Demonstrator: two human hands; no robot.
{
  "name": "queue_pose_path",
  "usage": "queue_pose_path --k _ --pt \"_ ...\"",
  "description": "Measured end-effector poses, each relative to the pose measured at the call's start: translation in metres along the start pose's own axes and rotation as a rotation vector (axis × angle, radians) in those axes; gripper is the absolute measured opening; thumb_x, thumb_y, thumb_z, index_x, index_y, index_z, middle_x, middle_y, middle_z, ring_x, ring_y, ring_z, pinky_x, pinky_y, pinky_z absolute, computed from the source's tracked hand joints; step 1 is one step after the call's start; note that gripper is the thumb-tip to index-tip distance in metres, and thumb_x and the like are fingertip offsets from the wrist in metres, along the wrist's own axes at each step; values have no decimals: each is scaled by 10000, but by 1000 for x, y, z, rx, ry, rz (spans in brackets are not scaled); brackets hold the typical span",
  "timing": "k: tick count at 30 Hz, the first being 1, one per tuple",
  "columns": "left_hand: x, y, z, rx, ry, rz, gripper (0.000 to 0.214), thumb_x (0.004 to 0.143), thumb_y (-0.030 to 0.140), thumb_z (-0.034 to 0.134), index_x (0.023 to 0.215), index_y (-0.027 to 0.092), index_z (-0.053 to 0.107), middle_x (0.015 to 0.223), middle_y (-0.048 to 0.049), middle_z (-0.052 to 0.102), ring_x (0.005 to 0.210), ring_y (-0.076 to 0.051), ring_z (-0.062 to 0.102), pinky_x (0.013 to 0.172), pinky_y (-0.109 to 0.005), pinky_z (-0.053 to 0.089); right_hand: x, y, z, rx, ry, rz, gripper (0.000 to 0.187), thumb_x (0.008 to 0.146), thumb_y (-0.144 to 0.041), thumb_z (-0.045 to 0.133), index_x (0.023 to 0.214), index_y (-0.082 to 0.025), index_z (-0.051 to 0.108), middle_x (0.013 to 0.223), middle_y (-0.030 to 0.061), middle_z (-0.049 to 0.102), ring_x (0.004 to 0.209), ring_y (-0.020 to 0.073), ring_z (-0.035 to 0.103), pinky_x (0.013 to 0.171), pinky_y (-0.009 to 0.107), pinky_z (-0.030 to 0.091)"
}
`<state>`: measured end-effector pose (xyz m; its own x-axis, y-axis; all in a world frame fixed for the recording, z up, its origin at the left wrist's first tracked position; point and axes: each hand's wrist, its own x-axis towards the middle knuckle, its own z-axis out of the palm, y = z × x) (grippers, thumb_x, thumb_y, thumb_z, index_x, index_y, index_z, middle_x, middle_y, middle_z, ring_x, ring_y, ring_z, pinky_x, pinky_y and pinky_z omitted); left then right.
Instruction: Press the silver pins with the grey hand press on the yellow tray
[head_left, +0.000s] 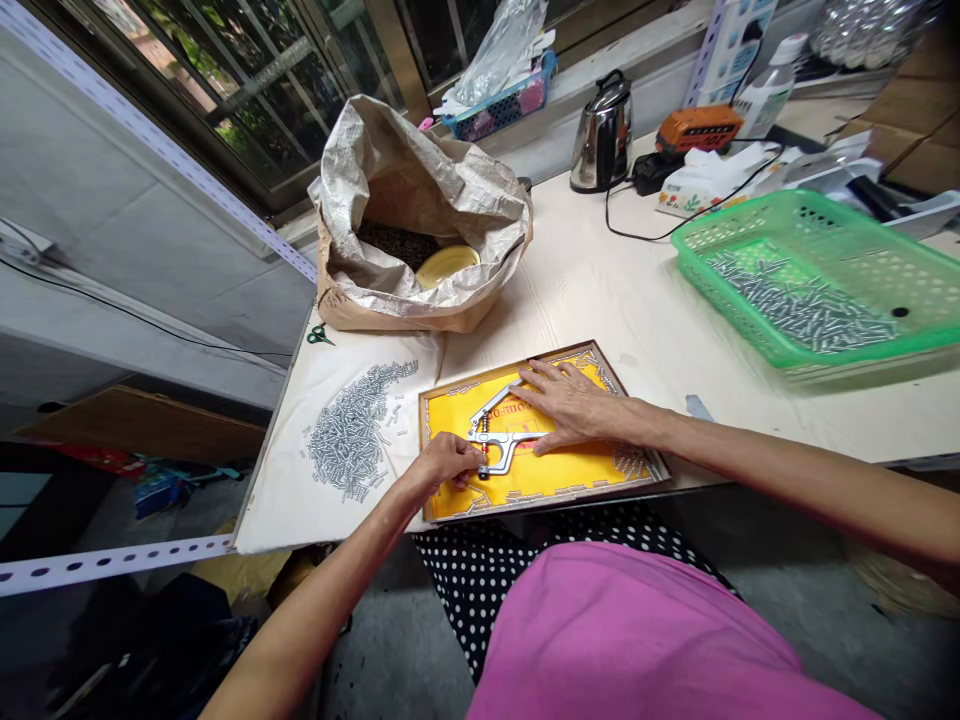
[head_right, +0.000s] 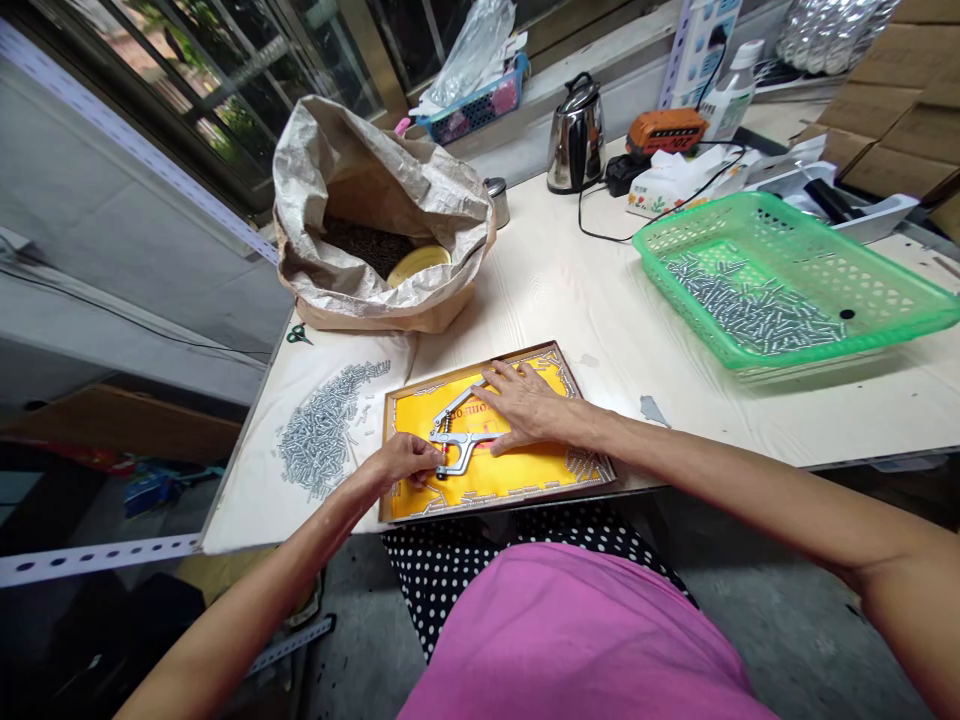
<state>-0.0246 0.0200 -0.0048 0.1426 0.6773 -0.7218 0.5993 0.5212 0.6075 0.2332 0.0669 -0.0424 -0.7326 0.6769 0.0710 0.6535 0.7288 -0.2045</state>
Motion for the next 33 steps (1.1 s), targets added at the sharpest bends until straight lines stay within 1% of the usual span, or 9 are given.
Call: queue_pose_path --k 6,12,16,19,21,22,25,29,33 --pt "0 0 0 -9 1 -2 425 638 453 799 481 164 531 410 40 499 383 -65 438 441 -199 371 6 2 1 31 44 -10 941 707 -703 722 1406 -117 491 1311 214 570 1200 392 487 1003 577 353" --pt "-1 0 1 -12 33 -13 418 652 452 801 499 162 542 420 37 508 390 -71 455 450 -201 378 4 -1 0 55 54 -8 906 753 -676 708 1409 -98 471 1225 189 596 1107 356 498 954 525 355" --pt "-7 -1 5 83 77 -28 440 726 477 763 511 164 539 447 31 501 425 -93 469 497 -234 419 0 -5 -1 83 57 -4 759 813 -595 704 1352 -96 510 1165 172 603 1062 320 501 918 475 373" --pt "-15 -1 14 365 331 129 392 831 436 685 572 160 582 582 -20 577 580 -161 572 609 -292 480 -2 -10 -1 134 55 18 635 836 -498 718 1295 -93 546 1147 167 594 1039 295 496 882 429 403" --pt "-17 2 25 572 538 354 238 841 379 700 784 150 668 841 -79 667 820 -232 638 775 -367 527 -2 -14 0 165 65 20 578 832 -442 733 1262 -93 565 1137 168 590 1027 290 493 868 423 422" --pt "-16 4 30 654 586 476 234 826 354 728 941 155 679 1012 -108 674 965 -266 631 872 -412 525 -3 -17 1 175 76 13 563 830 -422 738 1252 -90 569 1132 170 590 1025 292 493 867 427 430" --pt "-6 13 42 820 510 708 538 799 308 773 1274 176 555 1323 -155 575 1216 -312 536 1024 -492 476 -3 -26 4 186 119 -26 577 835 -417 734 1260 -70 559 1133 184 601 1033 301 498 876 445 445" --pt "11 19 43 894 386 679 556 842 326 725 1323 164 499 1214 -142 607 1119 -299 566 960 -473 505 -5 -31 5 164 136 -59 642 834 -429 734 1329 -82 516 1177 190 614 1049 302 521 893 455 446" --pt "11 14 41 929 442 691 556 827 312 745 1310 185 500 1172 -108 605 1090 -288 555 933 -454 503 -7 -32 0 31 65 -1 561 819 -374 758 1246 -61 574 1138 192 633 1021 303 542 878 432 433"
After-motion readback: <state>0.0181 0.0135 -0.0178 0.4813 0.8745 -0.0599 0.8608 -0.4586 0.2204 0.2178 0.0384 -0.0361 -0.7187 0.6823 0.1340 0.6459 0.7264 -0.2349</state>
